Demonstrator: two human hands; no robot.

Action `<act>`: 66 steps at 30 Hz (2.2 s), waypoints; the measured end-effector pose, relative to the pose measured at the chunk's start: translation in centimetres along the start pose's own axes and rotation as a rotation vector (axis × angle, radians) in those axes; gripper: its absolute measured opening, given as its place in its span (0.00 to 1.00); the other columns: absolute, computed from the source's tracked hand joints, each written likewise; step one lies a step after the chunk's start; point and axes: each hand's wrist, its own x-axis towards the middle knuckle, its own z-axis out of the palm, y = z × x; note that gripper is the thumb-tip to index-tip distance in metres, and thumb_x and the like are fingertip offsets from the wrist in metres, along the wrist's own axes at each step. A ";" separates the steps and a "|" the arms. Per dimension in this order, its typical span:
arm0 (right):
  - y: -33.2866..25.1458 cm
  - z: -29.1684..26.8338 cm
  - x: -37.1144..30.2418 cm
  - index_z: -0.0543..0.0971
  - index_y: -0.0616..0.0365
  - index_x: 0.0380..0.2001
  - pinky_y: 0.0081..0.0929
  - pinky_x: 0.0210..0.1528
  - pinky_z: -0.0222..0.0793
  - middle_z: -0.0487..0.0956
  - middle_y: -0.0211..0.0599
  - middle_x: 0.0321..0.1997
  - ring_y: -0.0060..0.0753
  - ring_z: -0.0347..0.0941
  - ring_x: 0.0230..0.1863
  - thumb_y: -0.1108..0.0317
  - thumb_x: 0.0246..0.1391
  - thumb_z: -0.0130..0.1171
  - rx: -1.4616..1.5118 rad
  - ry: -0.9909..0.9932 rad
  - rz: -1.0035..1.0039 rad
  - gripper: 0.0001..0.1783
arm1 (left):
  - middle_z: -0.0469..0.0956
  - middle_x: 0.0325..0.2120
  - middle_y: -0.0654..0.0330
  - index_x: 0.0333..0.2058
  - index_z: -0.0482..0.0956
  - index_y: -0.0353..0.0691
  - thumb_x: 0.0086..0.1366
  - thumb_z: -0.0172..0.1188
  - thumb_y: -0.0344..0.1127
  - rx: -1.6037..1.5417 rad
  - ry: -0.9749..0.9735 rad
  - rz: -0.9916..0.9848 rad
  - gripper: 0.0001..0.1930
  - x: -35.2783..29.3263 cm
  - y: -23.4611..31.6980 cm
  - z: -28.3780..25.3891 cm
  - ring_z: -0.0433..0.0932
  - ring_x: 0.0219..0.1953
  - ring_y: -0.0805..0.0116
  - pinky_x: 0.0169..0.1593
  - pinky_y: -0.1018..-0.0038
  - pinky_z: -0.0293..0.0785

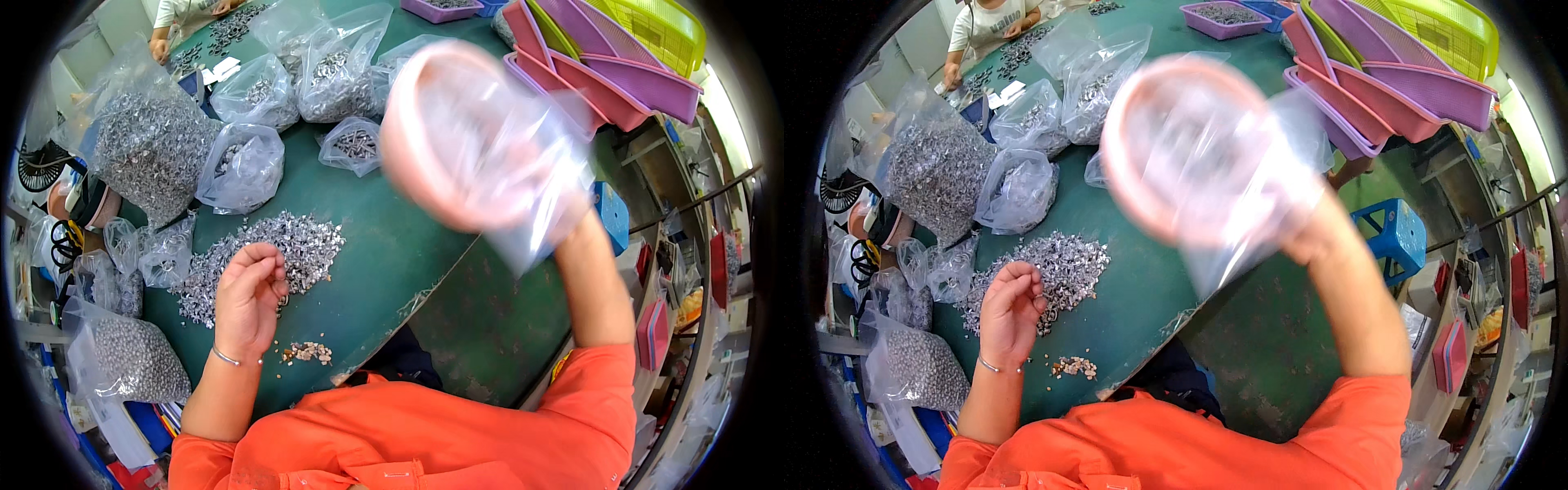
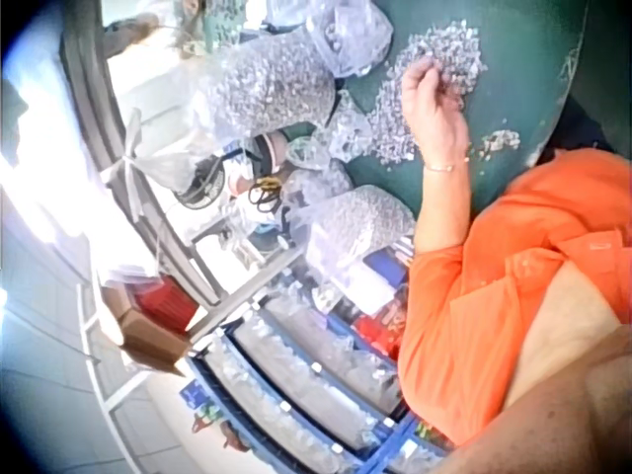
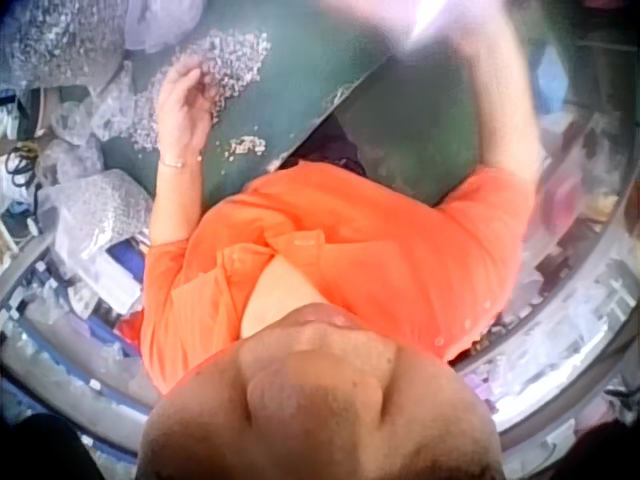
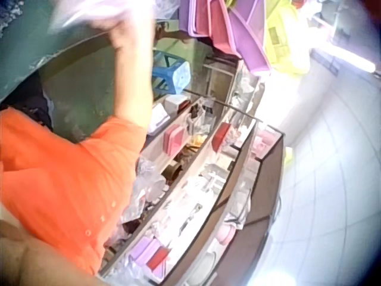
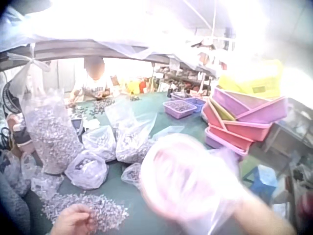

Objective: The person sorts small metal and plastic parts by hand, picking up items from a pile on the table and placing them into a pink bowl or other piles.

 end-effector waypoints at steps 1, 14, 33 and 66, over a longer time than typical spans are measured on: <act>-2.3 -0.6 1.7 0.71 0.63 0.45 0.27 0.30 0.78 0.77 0.42 0.40 0.35 0.77 0.38 0.70 0.55 0.51 -0.055 -0.028 -0.051 0.15 | 0.73 0.30 0.64 0.36 0.72 0.40 0.60 0.52 0.27 -0.001 0.009 -0.001 0.05 -0.2 0.1 -0.2 0.70 0.32 0.76 0.33 0.79 0.67; -3.7 -12.1 29.1 0.64 0.74 0.48 0.44 0.40 0.79 0.72 0.55 0.48 0.52 0.72 0.48 0.71 0.57 0.43 -0.131 0.379 -0.010 0.18 | 0.72 0.30 0.65 0.37 0.72 0.41 0.60 0.53 0.29 -0.081 0.407 0.150 0.06 -7.6 0.5 -10.1 0.69 0.31 0.76 0.33 0.79 0.65; 10.2 7.4 0.4 0.76 0.67 0.40 0.31 0.49 0.70 0.79 0.44 0.40 0.37 0.75 0.43 0.80 0.52 0.48 -1.097 -0.683 -0.891 0.12 | 0.73 0.38 0.59 0.41 0.75 0.36 0.59 0.54 0.25 1.218 0.313 0.308 0.10 -10.2 -3.7 -10.9 0.72 0.34 0.72 0.35 0.79 0.70; 24.3 10.8 -6.6 0.76 0.60 0.29 0.33 0.35 0.71 0.75 0.40 0.31 0.40 0.74 0.31 0.79 0.40 0.58 -1.007 -0.606 -0.660 0.09 | 0.73 0.23 0.56 0.30 0.76 0.34 0.55 0.60 0.26 1.224 0.401 0.631 0.03 -6.6 -5.3 -9.9 0.74 0.23 0.66 0.29 0.74 0.71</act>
